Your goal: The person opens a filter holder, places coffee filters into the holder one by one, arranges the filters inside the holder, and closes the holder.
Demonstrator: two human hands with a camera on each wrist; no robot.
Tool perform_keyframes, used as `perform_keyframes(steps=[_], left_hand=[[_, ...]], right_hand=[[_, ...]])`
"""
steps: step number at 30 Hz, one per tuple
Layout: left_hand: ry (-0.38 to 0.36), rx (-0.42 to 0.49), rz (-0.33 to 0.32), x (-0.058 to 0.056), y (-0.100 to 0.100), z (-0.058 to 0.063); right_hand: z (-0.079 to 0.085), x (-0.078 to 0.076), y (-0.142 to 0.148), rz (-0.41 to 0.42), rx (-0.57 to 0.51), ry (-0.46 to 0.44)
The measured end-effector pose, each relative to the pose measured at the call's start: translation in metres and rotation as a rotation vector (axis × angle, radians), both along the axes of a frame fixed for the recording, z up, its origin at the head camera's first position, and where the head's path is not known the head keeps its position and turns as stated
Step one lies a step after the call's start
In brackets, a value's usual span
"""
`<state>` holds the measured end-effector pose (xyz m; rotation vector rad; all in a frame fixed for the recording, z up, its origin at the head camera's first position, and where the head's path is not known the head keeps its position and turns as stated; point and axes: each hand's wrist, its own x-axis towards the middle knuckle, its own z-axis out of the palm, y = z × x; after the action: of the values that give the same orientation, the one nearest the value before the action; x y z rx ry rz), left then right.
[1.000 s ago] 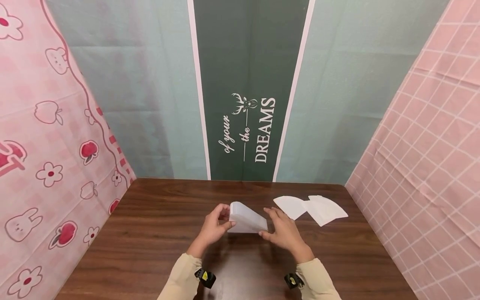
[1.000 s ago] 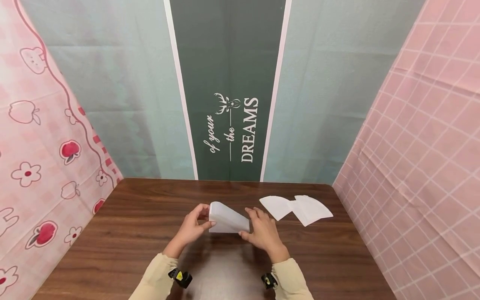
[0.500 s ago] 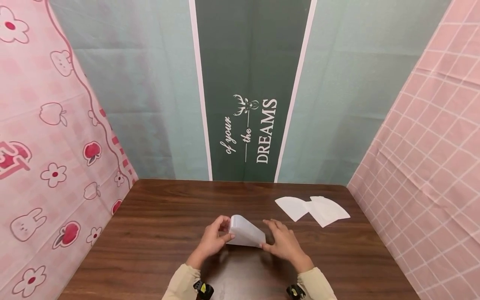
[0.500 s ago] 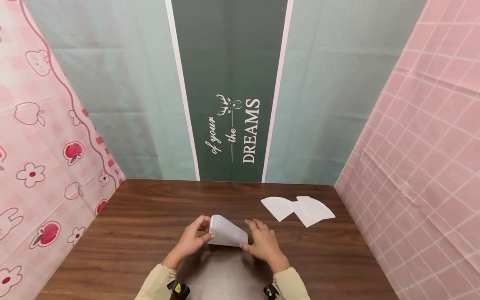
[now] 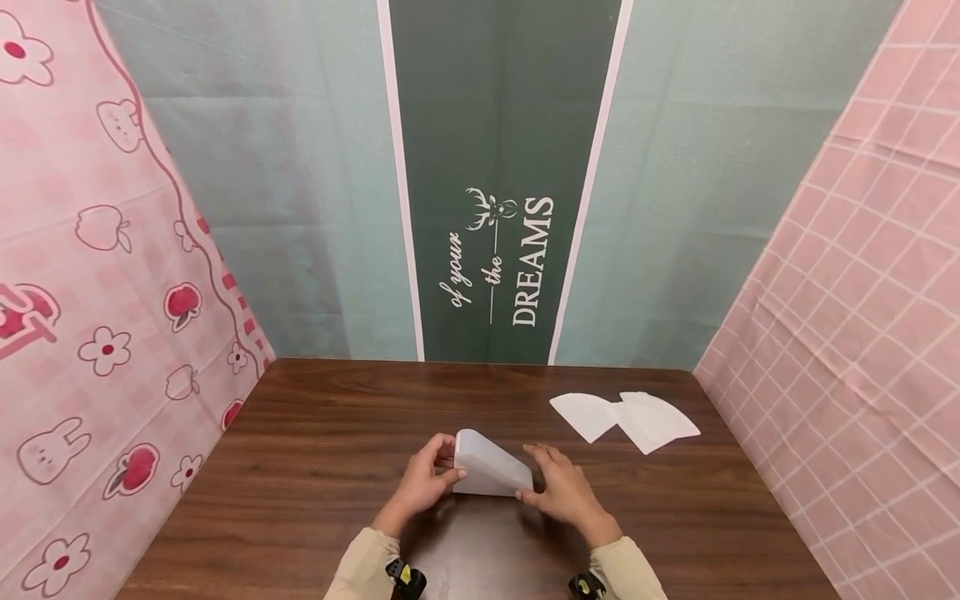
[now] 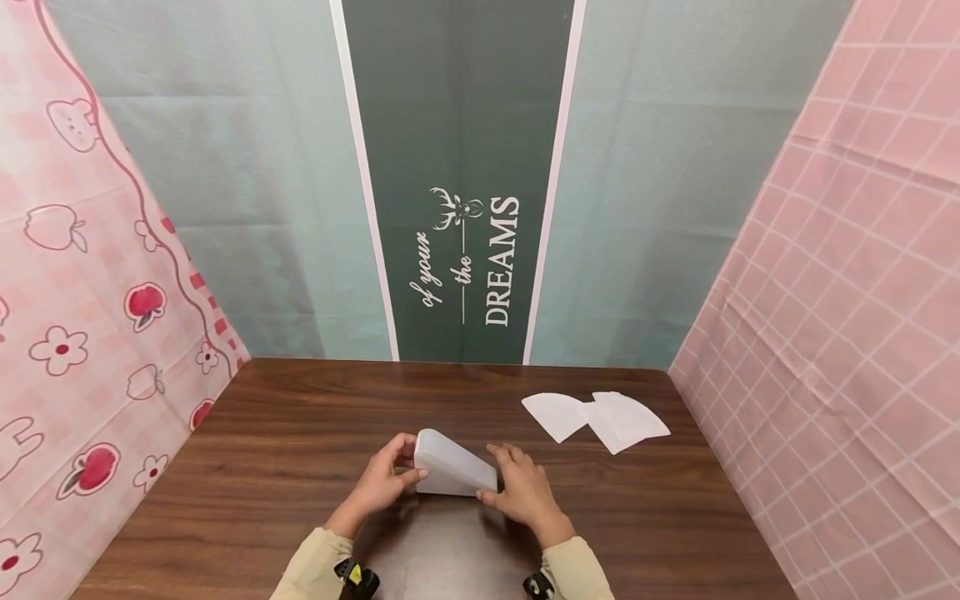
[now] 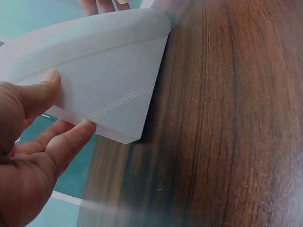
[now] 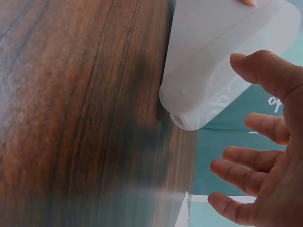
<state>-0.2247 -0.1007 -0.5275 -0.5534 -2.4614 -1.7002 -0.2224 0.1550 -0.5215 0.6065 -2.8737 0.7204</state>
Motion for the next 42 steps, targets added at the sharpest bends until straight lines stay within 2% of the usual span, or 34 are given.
perform_keyframes(steps=[8, 14, 23, 31, 37, 42], left_hand=[[-0.018, 0.010, 0.016, -0.004, 0.002, -0.005], [0.006, 0.041, 0.025, -0.007, 0.002, -0.008], [0.001, -0.030, 0.048, -0.009, 0.003, -0.008], [0.013, -0.055, 0.052, -0.011, 0.002, -0.009], [-0.007, -0.051, 0.042, -0.012, 0.002, -0.008], [-0.025, -0.047, 0.040, -0.014, 0.000, -0.005]], right_hand=[[-0.001, -0.008, -0.005, 0.030, -0.080, 0.022], [0.000, -0.014, -0.008, 0.070, -0.137, 0.031], [0.003, -0.018, -0.014, 0.086, -0.157, 0.035], [0.001, -0.027, -0.027, 0.183, -0.215, 0.047], [-0.001, -0.029, -0.032, 0.163, -0.245, -0.005], [0.001, -0.029, -0.032, 0.153, -0.215, -0.026]])
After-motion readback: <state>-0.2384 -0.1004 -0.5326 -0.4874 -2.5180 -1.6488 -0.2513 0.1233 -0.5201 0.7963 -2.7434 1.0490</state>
